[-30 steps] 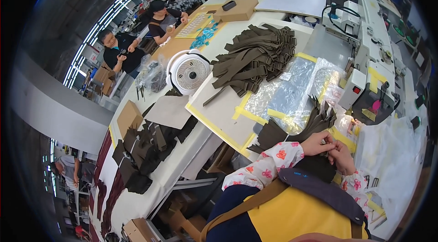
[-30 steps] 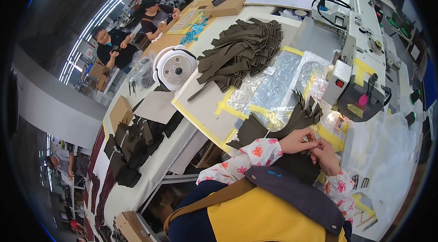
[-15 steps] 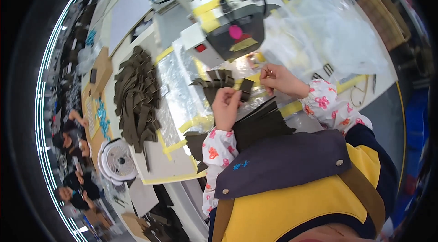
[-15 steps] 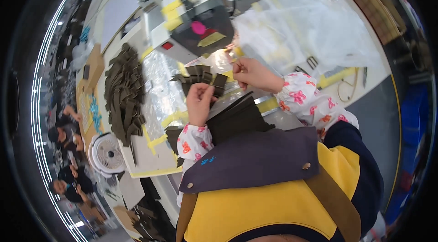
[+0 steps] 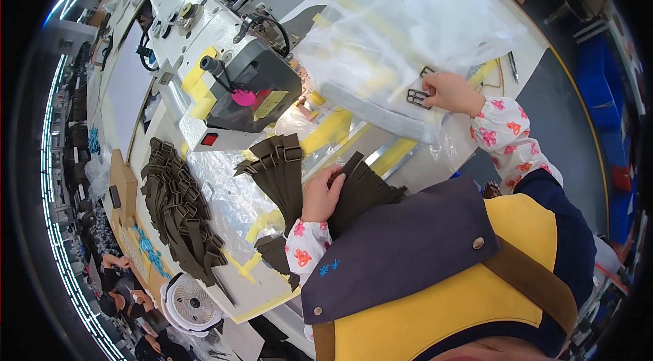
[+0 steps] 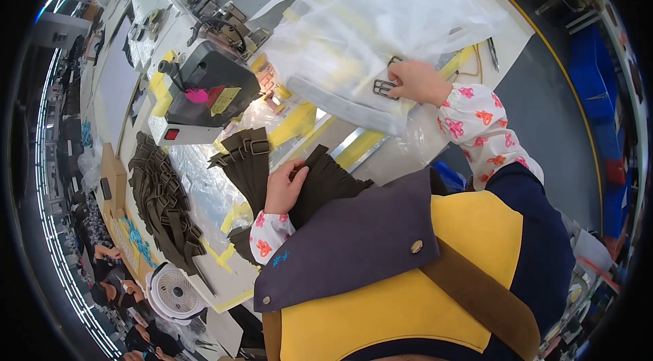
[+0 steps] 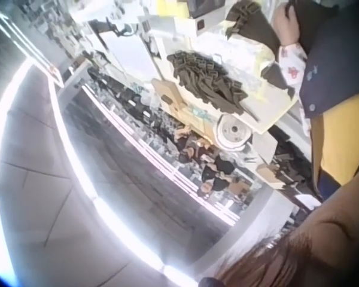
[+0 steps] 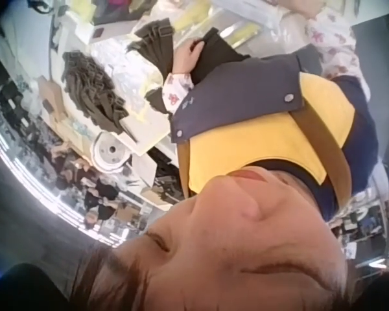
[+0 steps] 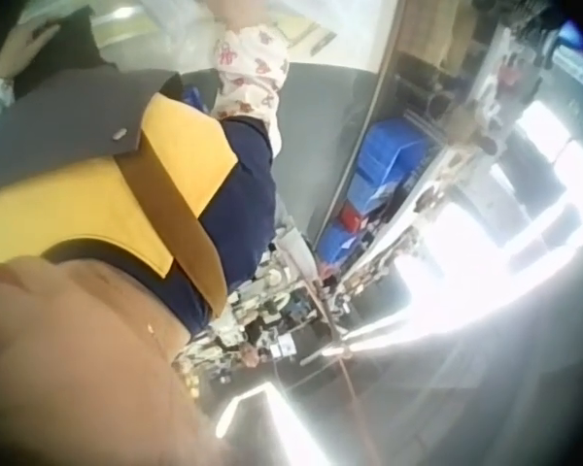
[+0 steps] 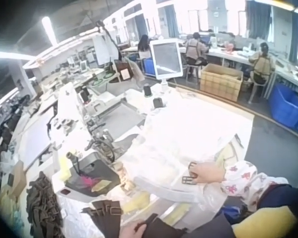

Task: Attaching metal buckles to a series of green straps in a workshop setting.

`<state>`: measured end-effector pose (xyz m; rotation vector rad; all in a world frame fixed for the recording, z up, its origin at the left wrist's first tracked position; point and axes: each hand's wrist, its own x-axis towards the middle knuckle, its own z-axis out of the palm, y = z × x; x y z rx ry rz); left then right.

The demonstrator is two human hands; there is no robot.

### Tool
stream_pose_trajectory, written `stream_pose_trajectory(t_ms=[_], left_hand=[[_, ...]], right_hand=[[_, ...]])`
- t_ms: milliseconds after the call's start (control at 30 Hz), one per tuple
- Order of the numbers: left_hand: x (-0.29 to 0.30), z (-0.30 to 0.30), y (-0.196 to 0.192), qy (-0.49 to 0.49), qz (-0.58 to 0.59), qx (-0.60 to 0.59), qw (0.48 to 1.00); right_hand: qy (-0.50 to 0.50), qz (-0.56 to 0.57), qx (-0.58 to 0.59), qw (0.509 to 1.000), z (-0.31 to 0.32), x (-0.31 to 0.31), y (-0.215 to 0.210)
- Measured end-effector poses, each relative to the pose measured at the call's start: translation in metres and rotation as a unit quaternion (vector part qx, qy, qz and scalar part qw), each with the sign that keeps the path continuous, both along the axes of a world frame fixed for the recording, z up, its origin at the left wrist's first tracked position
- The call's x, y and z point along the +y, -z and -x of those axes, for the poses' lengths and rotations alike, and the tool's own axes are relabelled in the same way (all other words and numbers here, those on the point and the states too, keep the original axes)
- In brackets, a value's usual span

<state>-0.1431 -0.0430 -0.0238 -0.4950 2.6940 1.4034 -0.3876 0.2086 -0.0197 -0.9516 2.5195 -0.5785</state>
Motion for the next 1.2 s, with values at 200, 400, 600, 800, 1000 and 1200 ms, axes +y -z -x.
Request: stream_pose_trajectory(t_ms=[200, 400, 600, 800, 1000, 1200], left_hand=[[-0.001, 0.001, -0.010, -0.032, 0.133, 0.039, 0.990], [-0.004, -0.007, -0.018, -0.166, -0.007, 0.170, 0.971], [-0.010, -0.021, -0.020, -0.152, -0.212, 0.176, 0.949], [-0.002, -0.017, -0.023, -0.123, -0.235, 0.169, 0.949], [-0.001, -0.021, -0.019, -0.103, -0.271, 0.128, 0.948], [0.004, -0.018, -0.016, -0.135, -0.266, 0.149, 0.943]], right_hand=[[0.021, 0.085, -0.020, 0.996, -0.009, -0.003, 0.012], [-0.106, 0.330, 0.114, 0.931, -0.030, -0.041, -0.026], [-0.235, 0.382, 0.009, 0.894, -0.075, -0.098, -0.045], [-0.249, 0.404, -0.220, 0.853, -0.107, -0.126, -0.037], [-0.068, 0.402, -0.456, 0.791, -0.125, -0.140, -0.020], [-0.071, 0.296, -0.502, 0.809, -0.110, -0.139, -0.021]])
